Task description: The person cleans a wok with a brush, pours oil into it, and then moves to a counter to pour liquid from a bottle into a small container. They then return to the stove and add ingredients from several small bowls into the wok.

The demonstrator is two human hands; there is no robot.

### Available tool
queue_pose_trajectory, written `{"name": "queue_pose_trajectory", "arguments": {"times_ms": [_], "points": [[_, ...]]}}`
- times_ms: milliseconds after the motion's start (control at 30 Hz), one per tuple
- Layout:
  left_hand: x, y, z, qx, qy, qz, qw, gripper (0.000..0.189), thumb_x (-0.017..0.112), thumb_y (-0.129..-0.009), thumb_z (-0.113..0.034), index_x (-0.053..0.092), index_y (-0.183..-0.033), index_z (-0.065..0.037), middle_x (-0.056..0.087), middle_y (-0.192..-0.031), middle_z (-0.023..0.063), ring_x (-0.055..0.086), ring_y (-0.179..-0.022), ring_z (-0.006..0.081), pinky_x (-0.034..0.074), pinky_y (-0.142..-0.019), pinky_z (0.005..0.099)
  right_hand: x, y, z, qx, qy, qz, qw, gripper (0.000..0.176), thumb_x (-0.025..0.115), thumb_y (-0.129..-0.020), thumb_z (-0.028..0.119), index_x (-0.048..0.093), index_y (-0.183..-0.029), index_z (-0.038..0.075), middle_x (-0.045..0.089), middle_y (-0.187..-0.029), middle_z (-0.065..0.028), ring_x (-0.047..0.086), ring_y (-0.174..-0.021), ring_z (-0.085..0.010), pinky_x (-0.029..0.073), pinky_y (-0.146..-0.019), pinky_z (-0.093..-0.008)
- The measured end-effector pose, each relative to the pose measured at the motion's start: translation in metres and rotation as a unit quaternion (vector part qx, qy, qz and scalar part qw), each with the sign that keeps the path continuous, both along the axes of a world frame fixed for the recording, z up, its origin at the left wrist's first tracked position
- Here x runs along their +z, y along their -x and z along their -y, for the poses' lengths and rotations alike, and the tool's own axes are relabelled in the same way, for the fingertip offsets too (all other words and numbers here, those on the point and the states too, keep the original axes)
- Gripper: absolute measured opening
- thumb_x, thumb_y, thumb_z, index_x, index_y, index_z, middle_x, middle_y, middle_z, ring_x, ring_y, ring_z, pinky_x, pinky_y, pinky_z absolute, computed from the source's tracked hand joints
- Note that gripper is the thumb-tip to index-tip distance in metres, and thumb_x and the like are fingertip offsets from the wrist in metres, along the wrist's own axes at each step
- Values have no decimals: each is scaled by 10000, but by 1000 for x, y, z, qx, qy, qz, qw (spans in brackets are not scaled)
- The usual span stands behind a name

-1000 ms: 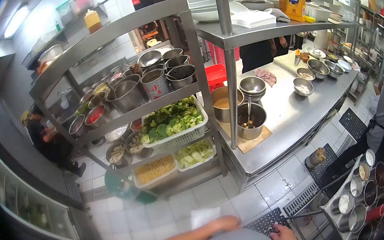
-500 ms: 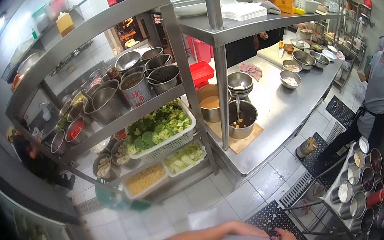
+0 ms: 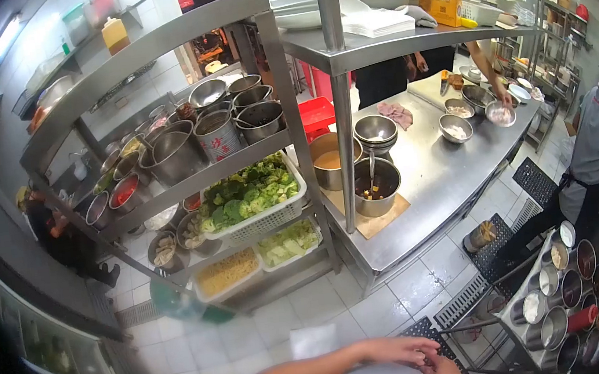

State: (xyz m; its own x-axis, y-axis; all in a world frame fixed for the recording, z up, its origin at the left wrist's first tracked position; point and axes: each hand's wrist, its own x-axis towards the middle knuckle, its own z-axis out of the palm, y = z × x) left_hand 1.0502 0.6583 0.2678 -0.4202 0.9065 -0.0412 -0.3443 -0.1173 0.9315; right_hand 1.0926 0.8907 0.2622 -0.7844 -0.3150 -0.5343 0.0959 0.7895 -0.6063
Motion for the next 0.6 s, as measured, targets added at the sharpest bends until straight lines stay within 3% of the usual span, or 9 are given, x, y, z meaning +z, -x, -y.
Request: {"name": "queue_pose_trajectory", "arguments": {"times_ms": [33,67,333,400,567,600], "points": [[-6,1,-3,51,-5,41,998,604,507,-991,-333,297,-1462,-17,390,-1460,174,358,-1361,231,314,-1104,341,1,3,-4,4,1,-5,1000,372,600,-898,220,592,-1229,50,635,-1135,-243,610,-1064,-375,463,-891,-430],[-19,4,-6,69,10,-19,997,589,503,-993,-324,307,-1460,-23,391,-1456,168,358,-1357,225,319,-1099,336,1,7,-7,21,1,-24,999,371,608,-892,207,593,-1224,44,636,-1125,-246,614,-1051,-378,469,-883,-426],[-27,-18,-13,155,143,-16,977,593,520,-982,-350,352,-1436,-7,470,-1385,131,428,-1282,207,341,-1081,324,-26,29,-46,100,-9,-54,993,382,624,-871,173,592,-1218,19,639,-1122,-245,612,-1064,-380,475,-899,-406],[-39,-24,-22,207,186,0,960,561,530,-972,-392,432,-1382,-21,548,-1298,101,500,-1196,168,394,-1015,305,-36,36,-60,102,29,-29,994,388,607,-879,191,588,-1221,10,638,-1121,-248,597,-1087,-389,463,-919,-409],[-56,-28,-41,321,127,-39,938,546,549,-959,-379,456,-1359,-19,580,-1251,126,534,-1157,199,417,-983,317,-12,56,-66,221,2,-65,973,388,565,-900,234,589,-1209,2,634,-1098,-267,589,-1079,-413,453,-916,-436],[-62,-29,-43,323,122,-38,938,561,553,-959,-379,442,-1370,-13,543,-1304,132,504,-1197,210,397,-1013,324,-2,61,-61,245,-33,-59,967,382,567,-898,233,593,-1204,5,634,-1093,-270,596,-1057,-421,457,-899,-446]]}}
